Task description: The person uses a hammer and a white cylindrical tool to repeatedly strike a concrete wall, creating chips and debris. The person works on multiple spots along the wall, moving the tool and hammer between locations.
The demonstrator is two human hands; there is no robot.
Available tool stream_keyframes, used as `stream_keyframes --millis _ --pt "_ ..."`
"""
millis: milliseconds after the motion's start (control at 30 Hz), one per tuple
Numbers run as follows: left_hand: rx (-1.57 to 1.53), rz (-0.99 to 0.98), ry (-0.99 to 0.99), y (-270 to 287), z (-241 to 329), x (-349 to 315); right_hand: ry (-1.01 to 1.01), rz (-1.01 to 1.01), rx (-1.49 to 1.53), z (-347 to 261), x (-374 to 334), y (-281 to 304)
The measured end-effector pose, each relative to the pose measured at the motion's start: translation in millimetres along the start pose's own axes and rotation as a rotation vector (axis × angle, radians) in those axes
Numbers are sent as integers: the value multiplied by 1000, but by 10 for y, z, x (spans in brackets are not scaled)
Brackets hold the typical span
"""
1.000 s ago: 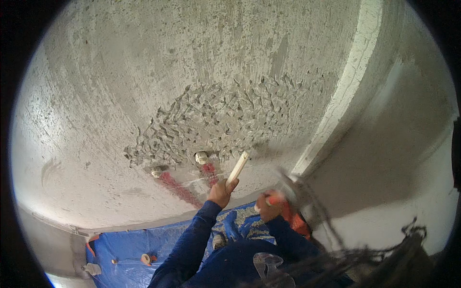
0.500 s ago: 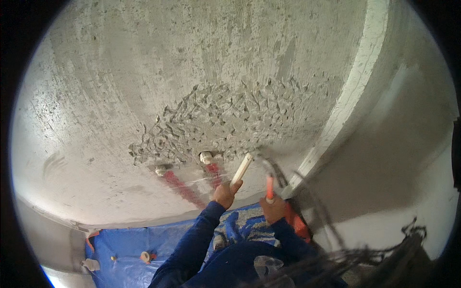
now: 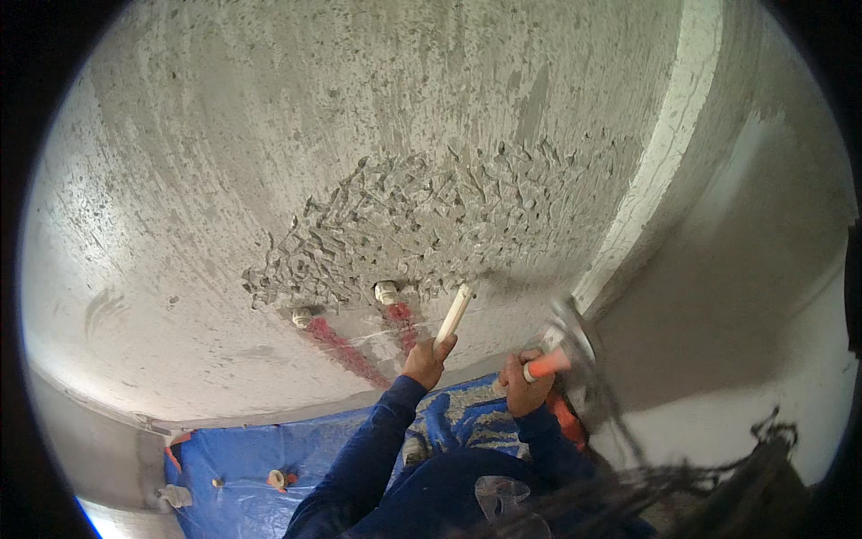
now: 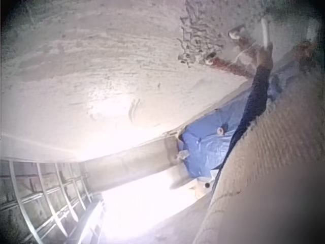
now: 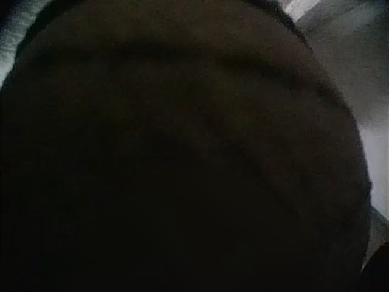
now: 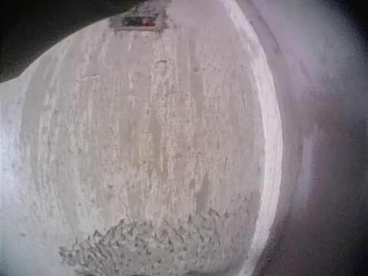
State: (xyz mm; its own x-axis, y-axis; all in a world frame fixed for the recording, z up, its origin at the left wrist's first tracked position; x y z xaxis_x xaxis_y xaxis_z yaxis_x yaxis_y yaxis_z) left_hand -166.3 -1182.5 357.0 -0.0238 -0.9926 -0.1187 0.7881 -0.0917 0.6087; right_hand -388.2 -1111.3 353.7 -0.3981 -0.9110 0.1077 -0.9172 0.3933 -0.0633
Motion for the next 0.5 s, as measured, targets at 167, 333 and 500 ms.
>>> stream_keyframes --millis 167,333,500 --pt "19 67 -50 36 56 -18 234 -47 -499 -81 24 -103" --pt "-9 -5 33 -1 66 -63 15 99 108 78 47 90" --pt "24 53 -95 11 180 -97 -54 -169 -403 232 4 -87"
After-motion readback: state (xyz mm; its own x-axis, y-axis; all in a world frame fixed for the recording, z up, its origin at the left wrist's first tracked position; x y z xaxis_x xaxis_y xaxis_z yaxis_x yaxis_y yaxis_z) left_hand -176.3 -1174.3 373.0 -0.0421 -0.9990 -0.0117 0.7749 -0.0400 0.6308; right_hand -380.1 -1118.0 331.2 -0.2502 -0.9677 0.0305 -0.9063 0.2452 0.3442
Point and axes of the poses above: each hand's wrist, its own x-axis towards the middle knuckle, its own y-axis out of the back of the hand, z = x × y, the point moved 7 cm from there along x, towards the middle knuckle, and after that the axes turned 5 degrees about z, right-handed, at the moved point
